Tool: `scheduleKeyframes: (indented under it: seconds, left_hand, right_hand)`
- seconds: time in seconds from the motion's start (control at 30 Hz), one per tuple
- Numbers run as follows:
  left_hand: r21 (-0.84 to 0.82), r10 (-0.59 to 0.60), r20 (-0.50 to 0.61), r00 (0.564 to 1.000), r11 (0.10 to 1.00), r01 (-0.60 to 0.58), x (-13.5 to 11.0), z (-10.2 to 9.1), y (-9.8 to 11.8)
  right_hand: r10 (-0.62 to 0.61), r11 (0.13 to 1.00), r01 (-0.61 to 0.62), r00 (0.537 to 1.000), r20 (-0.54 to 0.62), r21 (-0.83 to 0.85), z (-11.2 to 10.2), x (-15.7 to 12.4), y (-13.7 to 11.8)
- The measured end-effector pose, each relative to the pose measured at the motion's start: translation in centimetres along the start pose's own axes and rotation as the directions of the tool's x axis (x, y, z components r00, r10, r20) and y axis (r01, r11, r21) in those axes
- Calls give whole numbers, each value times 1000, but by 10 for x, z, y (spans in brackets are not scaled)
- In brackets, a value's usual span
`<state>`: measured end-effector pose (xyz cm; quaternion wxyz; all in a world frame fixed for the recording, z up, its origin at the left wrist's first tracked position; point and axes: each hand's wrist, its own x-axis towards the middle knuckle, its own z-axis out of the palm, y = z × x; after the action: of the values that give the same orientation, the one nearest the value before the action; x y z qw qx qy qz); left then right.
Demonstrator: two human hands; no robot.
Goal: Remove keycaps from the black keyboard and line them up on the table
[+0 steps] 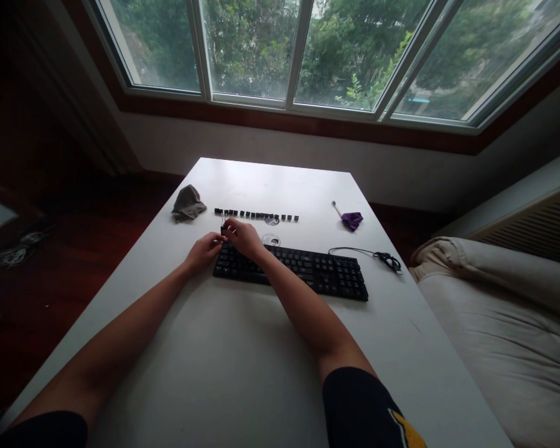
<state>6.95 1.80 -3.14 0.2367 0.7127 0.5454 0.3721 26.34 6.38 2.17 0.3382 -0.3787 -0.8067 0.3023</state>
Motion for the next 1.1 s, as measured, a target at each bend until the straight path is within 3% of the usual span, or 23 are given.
scheduleKeyframes:
  seconds: [0.2,0.4,0.73,0.97,1.1]
  left_hand:
    - [24,3,13,1000,1000,-3,2,-1,1]
    - [26,83,8,996,996,-83,0,-2,6]
    - [-62,104,26,994,993,-102,-1,-3,9]
    - [-147,89,47,995,986,-81,0,-2,7]
    - [-201,94,29,995,976,-86,2,1,5]
  right_hand:
    - [-91,988,92,996,9,-127,5,-16,0]
    - [-133,980,129,991,-16,-149,10,-26,8]
    - [29,999,-24,988,-152,37,14,-30,6]
    - [126,986,-102,974,-188,133,16,-30,3]
    - [198,952,-145,964,-179,269,18,-29,1]
